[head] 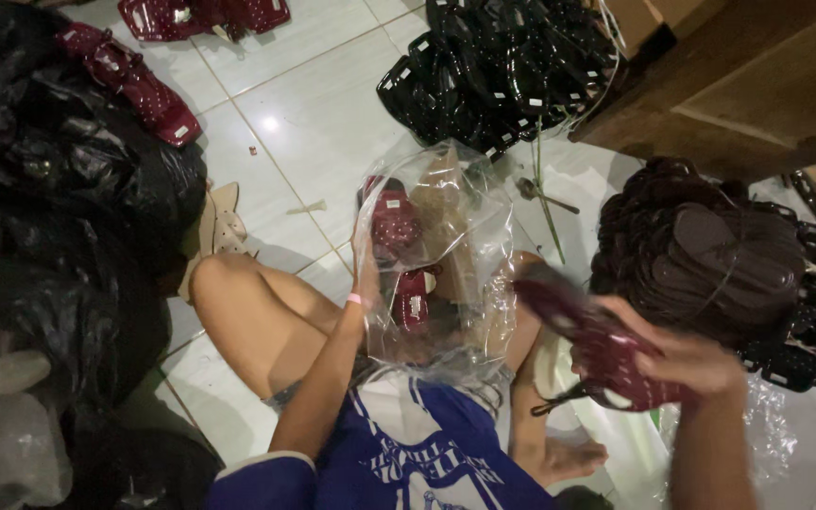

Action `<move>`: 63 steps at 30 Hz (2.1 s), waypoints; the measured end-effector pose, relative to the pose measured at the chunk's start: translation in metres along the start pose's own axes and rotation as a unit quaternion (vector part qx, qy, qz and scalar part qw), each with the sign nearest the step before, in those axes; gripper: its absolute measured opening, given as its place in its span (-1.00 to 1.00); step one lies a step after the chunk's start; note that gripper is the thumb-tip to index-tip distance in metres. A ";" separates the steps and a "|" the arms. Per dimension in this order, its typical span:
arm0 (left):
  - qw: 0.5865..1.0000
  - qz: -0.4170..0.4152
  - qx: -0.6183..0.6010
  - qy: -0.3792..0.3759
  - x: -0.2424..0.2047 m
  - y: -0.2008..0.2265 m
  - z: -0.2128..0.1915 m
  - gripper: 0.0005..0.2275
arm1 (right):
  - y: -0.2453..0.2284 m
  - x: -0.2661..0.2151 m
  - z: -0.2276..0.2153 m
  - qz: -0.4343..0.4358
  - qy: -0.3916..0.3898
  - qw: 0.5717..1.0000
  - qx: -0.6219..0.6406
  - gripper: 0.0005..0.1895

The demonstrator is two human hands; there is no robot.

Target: The person sits on the floor and packs pairs of red high-heeled shoes into clear plastic bags. They place a cardboard insert between the shoes before sealing them inside the bags.

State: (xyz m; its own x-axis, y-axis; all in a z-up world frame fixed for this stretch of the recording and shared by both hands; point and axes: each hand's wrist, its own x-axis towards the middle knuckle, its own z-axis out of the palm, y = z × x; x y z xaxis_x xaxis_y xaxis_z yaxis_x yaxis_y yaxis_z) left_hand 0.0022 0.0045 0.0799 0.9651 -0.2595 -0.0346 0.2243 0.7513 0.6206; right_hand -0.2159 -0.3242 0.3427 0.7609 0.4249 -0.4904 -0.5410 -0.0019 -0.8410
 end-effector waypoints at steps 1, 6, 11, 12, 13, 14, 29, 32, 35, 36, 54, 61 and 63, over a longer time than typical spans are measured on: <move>1.000 0.002 0.006 -0.005 0.002 0.004 0.005 -0.58 | -0.031 0.016 0.001 0.089 -0.013 0.990 -0.104 0.11; 0.997 -0.031 -0.007 0.073 0.003 0.021 0.024 -0.61 | -0.136 0.098 0.034 0.387 -0.027 0.904 -0.178 0.00; 0.985 0.000 0.155 0.080 0.000 0.018 0.019 -0.58 | -0.158 0.176 0.065 0.304 -0.153 0.906 -0.253 -0.14; 0.982 0.003 0.169 0.082 0.000 0.014 0.014 -0.56 | -0.152 0.188 0.068 0.260 -0.145 0.907 -0.299 -0.13; 0.980 0.006 0.182 0.082 0.001 0.007 0.008 -0.54 | -0.145 0.201 0.069 0.215 -0.136 0.904 -0.343 -0.12; 0.977 0.010 0.195 0.083 0.001 -0.001 0.001 -0.52 | -0.137 0.213 0.070 0.206 -0.105 0.904 -0.360 -0.10; 0.900 0.060 0.417 0.117 -0.008 -0.072 -0.070 -0.45 | -0.035 0.210 0.131 0.138 0.222 0.822 -0.505 0.18; 0.904 0.089 0.403 0.109 -0.014 -0.052 -0.048 -0.51 | -0.024 0.215 0.134 -0.022 0.248 0.793 -0.557 0.18; 0.891 0.138 0.428 0.064 -0.044 -0.020 -0.031 -0.45 | -0.011 0.220 0.131 -0.024 0.269 0.811 -0.520 0.18; 0.871 0.164 0.463 0.019 -0.061 -0.010 -0.028 -0.36 | -0.007 0.220 0.127 0.015 0.275 0.828 -0.489 0.19; 0.686 0.245 0.685 -0.019 -0.103 0.002 -0.020 0.02 | -0.007 0.214 0.123 -0.078 0.272 0.831 -0.479 0.18; 0.670 0.245 0.701 -0.014 -0.094 0.007 -0.014 -0.04 | -0.029 0.252 0.123 0.179 0.280 0.791 -0.514 0.21; 0.677 0.208 0.706 -0.019 -0.093 0.011 -0.012 -0.03 | -0.027 0.260 0.125 0.120 0.298 0.785 -0.529 0.21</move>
State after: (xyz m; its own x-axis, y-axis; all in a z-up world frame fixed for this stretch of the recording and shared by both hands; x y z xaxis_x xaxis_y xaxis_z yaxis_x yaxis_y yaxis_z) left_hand -0.0840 0.0438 0.0805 0.8951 -0.2399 0.3759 -0.4440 -0.5579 0.7011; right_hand -0.0479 -0.1001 0.2665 0.8860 -0.2016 -0.4175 -0.3339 -0.9022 -0.2729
